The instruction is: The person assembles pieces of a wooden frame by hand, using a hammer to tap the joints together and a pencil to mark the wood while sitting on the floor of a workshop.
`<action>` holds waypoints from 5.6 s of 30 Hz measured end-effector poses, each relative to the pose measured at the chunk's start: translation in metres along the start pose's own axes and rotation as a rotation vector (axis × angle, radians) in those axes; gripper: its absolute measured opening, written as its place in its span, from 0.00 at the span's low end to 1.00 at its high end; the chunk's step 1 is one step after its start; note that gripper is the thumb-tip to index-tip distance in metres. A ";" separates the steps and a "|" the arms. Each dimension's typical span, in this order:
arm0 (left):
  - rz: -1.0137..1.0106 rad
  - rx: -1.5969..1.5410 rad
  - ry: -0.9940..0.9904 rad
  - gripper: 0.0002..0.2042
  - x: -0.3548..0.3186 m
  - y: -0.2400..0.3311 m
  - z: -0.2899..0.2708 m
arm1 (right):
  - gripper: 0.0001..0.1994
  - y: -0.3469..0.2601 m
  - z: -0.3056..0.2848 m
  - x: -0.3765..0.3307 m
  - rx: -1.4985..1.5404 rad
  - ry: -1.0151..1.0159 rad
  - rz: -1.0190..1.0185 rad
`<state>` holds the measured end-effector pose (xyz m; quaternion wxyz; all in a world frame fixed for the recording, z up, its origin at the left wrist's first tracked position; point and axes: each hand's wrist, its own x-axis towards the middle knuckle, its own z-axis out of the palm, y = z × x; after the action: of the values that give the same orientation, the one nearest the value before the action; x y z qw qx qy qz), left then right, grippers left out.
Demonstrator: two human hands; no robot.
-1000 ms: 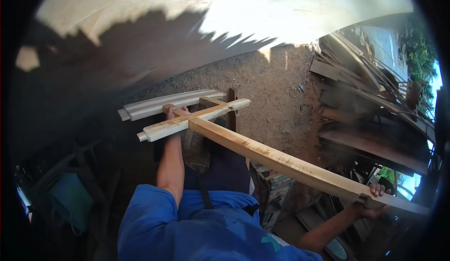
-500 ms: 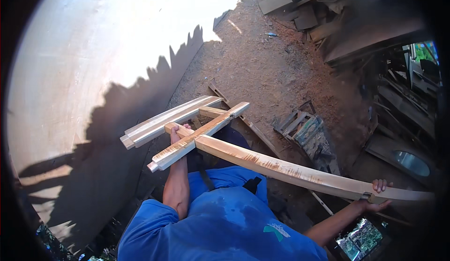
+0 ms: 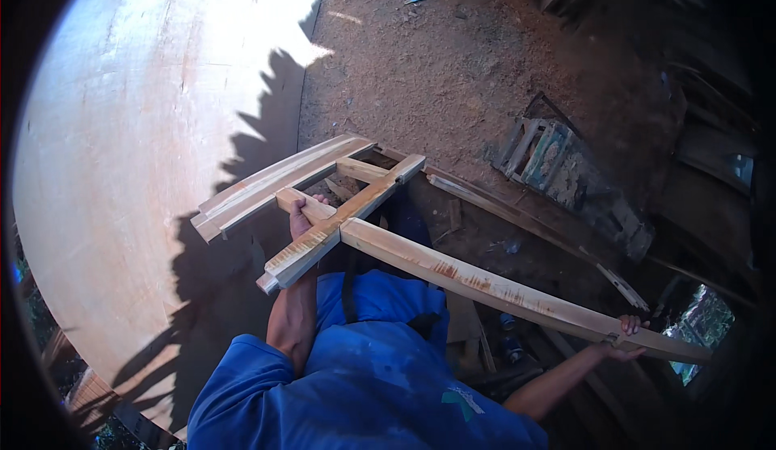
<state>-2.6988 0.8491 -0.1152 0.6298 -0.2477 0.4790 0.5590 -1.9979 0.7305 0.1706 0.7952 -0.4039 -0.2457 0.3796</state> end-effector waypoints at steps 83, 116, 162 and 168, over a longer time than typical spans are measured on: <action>0.012 0.304 0.098 0.16 0.022 -0.138 0.052 | 0.36 0.115 -0.346 -0.040 0.168 0.536 0.109; 0.194 0.391 0.226 0.15 0.026 -0.170 0.086 | 0.29 0.195 -0.363 -0.017 -0.148 0.763 0.184; 0.199 0.651 0.166 0.26 0.075 -0.096 0.032 | 0.20 0.278 -0.388 -0.030 0.183 1.166 0.304; 0.132 0.651 0.117 0.28 0.066 -0.099 0.026 | 0.20 0.248 -0.383 -0.019 0.184 1.047 0.279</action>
<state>-2.6028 0.8774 -0.1848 0.6097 -0.0338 0.6827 0.4013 -1.8423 0.6366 -0.2487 0.7853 -0.4965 0.2729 0.2497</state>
